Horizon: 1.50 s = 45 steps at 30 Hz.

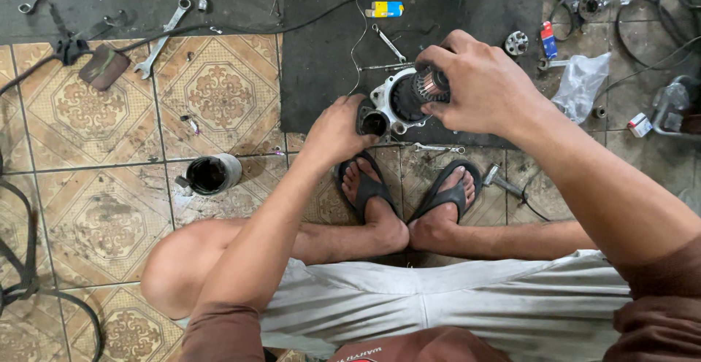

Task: The person sits on the floor and assembles a motor component by inserting a rotor into a stator housing. They then use a brush to clean the interior of a cylindrical metal part and handle various small mechanical pieces and tools scattered on the floor.

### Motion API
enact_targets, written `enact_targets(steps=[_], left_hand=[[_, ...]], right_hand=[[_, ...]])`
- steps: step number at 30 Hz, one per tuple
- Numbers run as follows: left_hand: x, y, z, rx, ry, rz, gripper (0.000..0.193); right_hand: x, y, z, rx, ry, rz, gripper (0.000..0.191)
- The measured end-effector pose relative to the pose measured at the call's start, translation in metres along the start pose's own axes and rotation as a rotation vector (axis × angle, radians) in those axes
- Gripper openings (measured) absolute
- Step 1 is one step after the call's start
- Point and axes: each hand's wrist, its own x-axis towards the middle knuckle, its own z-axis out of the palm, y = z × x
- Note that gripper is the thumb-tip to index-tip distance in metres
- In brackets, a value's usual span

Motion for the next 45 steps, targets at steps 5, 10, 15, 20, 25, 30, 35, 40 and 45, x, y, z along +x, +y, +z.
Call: enact_targets(steps=[5, 10, 15, 20, 25, 30, 35, 40, 45], left_hand=[[0.002, 0.000, 0.014, 0.070, -0.031, 0.033, 0.099], [0.001, 0.001, 0.026, 0.050, -0.059, 0.006, 0.109], [0.002, -0.002, 0.027, 0.032, -0.023, 0.005, 0.105], [0.002, -0.001, 0.025, 0.036, -0.004, 0.019, 0.105], [0.002, 0.002, 0.023, 0.050, -0.024, -0.009, 0.105], [0.003, 0.002, 0.022, 0.057, -0.032, -0.015, 0.102], [0.002, 0.002, 0.023, 0.051, -0.023, -0.015, 0.103], [0.000, 0.002, 0.021, 0.043, -0.009, -0.003, 0.103], [0.001, 0.004, 0.021, 0.038, -0.008, -0.038, 0.103]], right_hand=[[-0.001, 0.005, -0.003, 0.005, 0.011, 0.003, 0.064], [-0.002, -0.005, -0.004, -0.064, -0.052, -0.040, 0.062], [0.005, -0.019, -0.010, -0.386, -0.128, -0.264, 0.060], [0.009, -0.018, -0.020, -0.408, -0.208, -0.419, 0.062], [0.008, -0.019, -0.022, -0.477, -0.277, -0.270, 0.048], [0.004, -0.020, -0.017, -0.423, -0.314, -0.107, 0.051], [0.000, -0.014, -0.011, -0.450, -0.094, -0.429, 0.046], [0.000, -0.014, -0.007, -0.431, -0.119, -0.386, 0.041], [0.001, -0.014, -0.004, -0.385, -0.155, -0.178, 0.045]])
